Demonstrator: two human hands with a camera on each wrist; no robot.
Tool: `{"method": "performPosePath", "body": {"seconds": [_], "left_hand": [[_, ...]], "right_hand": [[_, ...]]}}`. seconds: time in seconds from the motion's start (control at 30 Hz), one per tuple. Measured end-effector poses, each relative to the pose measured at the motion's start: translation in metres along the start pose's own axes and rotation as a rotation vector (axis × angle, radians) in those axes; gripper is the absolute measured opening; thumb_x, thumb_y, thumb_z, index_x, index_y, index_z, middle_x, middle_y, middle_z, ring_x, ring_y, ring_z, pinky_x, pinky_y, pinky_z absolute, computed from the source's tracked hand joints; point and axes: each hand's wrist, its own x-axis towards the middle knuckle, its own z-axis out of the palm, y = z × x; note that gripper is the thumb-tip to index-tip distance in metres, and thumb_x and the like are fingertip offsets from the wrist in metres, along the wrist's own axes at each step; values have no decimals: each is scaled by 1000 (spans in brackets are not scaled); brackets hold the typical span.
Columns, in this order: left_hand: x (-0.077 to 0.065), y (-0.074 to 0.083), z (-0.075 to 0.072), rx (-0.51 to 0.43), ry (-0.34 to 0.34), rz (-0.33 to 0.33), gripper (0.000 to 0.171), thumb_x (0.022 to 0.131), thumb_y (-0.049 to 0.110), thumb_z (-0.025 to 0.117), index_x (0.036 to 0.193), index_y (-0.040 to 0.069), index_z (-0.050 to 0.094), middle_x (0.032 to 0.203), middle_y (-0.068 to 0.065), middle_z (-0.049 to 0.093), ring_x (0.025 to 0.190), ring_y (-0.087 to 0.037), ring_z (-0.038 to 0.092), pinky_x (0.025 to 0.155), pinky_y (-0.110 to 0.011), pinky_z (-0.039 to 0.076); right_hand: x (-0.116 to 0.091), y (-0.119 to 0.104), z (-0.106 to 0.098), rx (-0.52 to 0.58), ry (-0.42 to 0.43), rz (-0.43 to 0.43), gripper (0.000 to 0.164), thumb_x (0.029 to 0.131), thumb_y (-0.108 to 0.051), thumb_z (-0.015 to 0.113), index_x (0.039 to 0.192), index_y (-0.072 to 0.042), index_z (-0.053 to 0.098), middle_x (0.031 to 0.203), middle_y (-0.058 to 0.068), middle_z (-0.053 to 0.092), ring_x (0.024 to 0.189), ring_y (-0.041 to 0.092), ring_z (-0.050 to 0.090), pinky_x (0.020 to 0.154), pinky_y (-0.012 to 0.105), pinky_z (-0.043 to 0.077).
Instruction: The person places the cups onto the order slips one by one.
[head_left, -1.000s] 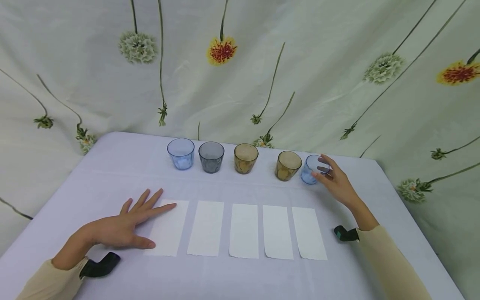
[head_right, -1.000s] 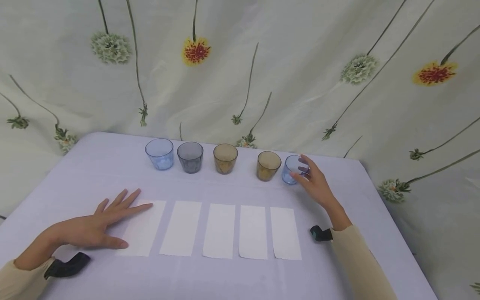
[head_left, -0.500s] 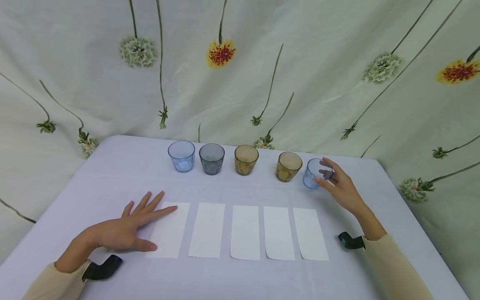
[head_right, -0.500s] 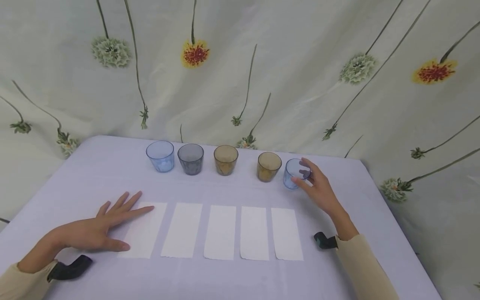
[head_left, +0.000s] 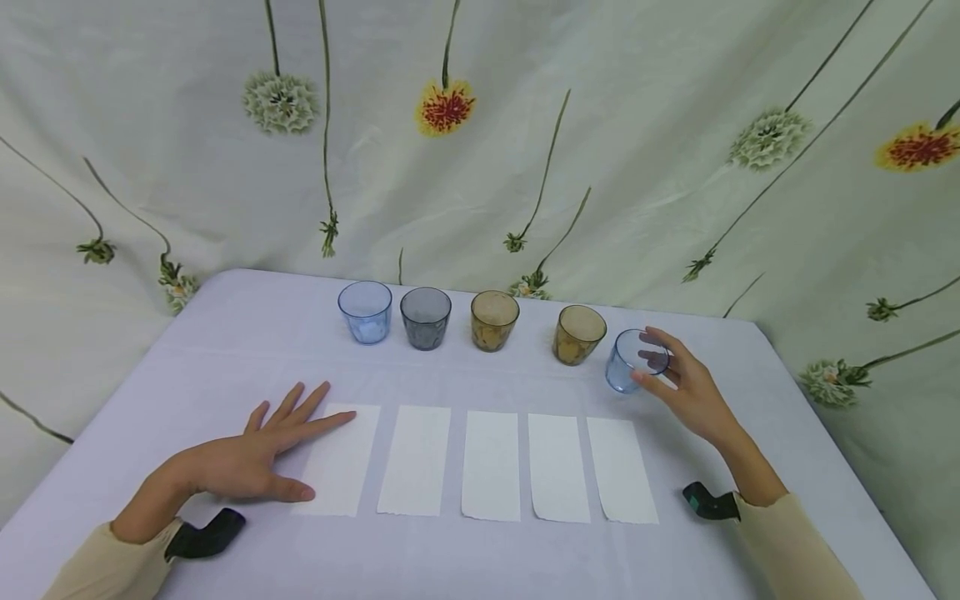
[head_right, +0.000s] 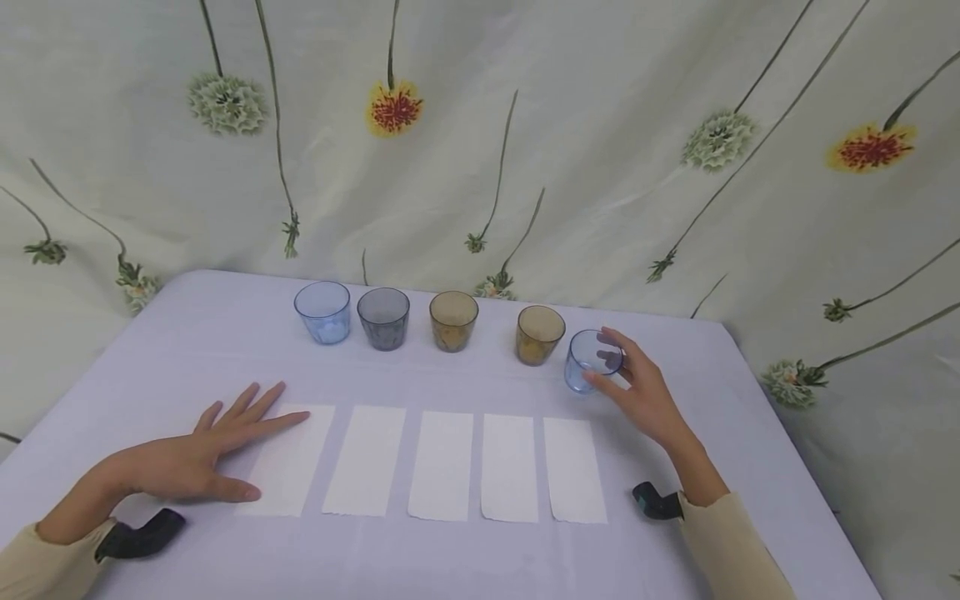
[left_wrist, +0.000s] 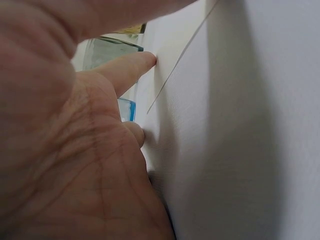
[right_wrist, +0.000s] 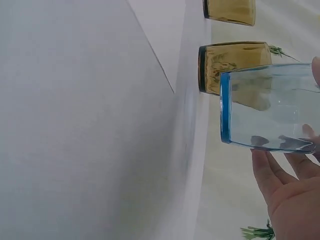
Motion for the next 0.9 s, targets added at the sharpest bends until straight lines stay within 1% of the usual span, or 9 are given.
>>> {"method": "performPosePath", "body": {"seconds": [0.2, 0.23, 0.33, 0.4, 0.43, 0.57, 0.63, 0.8, 0.9], "left_hand": [[0, -1, 1, 1, 2, 8, 83, 83, 41, 77, 154, 35, 36, 167, -23, -8, 147, -52, -24, 106, -71, -26], [0, -1, 1, 2, 2, 9, 83, 83, 41, 77, 154, 35, 36, 167, -23, -8, 147, -52, -23, 106, -71, -26], [0, -1, 1, 4, 4, 10, 83, 83, 42, 77, 154, 35, 36, 167, -22, -8, 147, -52, -23, 106, -71, -25], [0, -1, 1, 4, 4, 8, 83, 83, 42, 77, 154, 35, 36, 167, -22, -8, 147, -51, -23, 107, -70, -25], [0, -1, 2, 5, 4, 7, 83, 83, 42, 77, 154, 35, 36, 167, -21, -8, 147, -51, -24, 107, -70, -26], [-1, -1, 2, 6, 3, 3, 83, 82, 41, 77, 154, 36, 36, 167, -21, -9, 147, -51, -24, 107, -69, -26], [-1, -1, 1, 9, 4, 2, 83, 82, 41, 77, 154, 36, 36, 167, -21, -9, 147, -51, -24, 108, -69, -26], [-2, -2, 1, 15, 6, 2, 83, 83, 42, 77, 155, 36, 36, 167, -21, -9, 147, -51, -24, 107, -69, -26], [-2, -2, 0, 19, 5, 5, 83, 83, 42, 77, 155, 36, 35, 167, -21, -9, 147, -51, -24, 107, -69, -26]], "right_hand": [[-9, -4, 1, 16, -26, -15, 73, 95, -27, 71, 156, -15, 31, 154, 14, 43, 135, 36, 51, 108, 37, 39], [-10, -4, 1, 24, -31, -21, 73, 95, -26, 71, 155, -16, 32, 154, 14, 43, 134, 36, 51, 109, 34, 40], [-13, -6, 2, 43, -43, -53, 71, 94, -23, 72, 154, -14, 35, 153, 14, 45, 133, 34, 53, 106, 17, 41], [-14, -7, 2, 55, -53, -75, 70, 93, -20, 73, 153, -13, 37, 152, 14, 46, 132, 34, 54, 102, 8, 39], [-15, -7, 2, 62, -58, -85, 70, 93, -19, 73, 152, -13, 38, 151, 15, 46, 131, 34, 54, 100, 5, 37], [-18, -9, 3, 67, -74, -111, 70, 92, -16, 73, 152, -10, 38, 146, 20, 50, 127, 36, 56, 100, 3, 36], [-19, -9, 3, 71, -79, -118, 70, 92, -15, 73, 152, -10, 38, 144, 22, 51, 126, 36, 56, 100, 4, 36], [-21, -8, 3, 72, -88, -134, 70, 92, -13, 74, 152, -12, 39, 144, 22, 51, 124, 35, 57, 101, 6, 38], [-23, -8, 1, 69, -102, -130, 70, 91, -13, 75, 151, -11, 39, 143, 22, 51, 123, 33, 58, 101, 6, 39]]}}
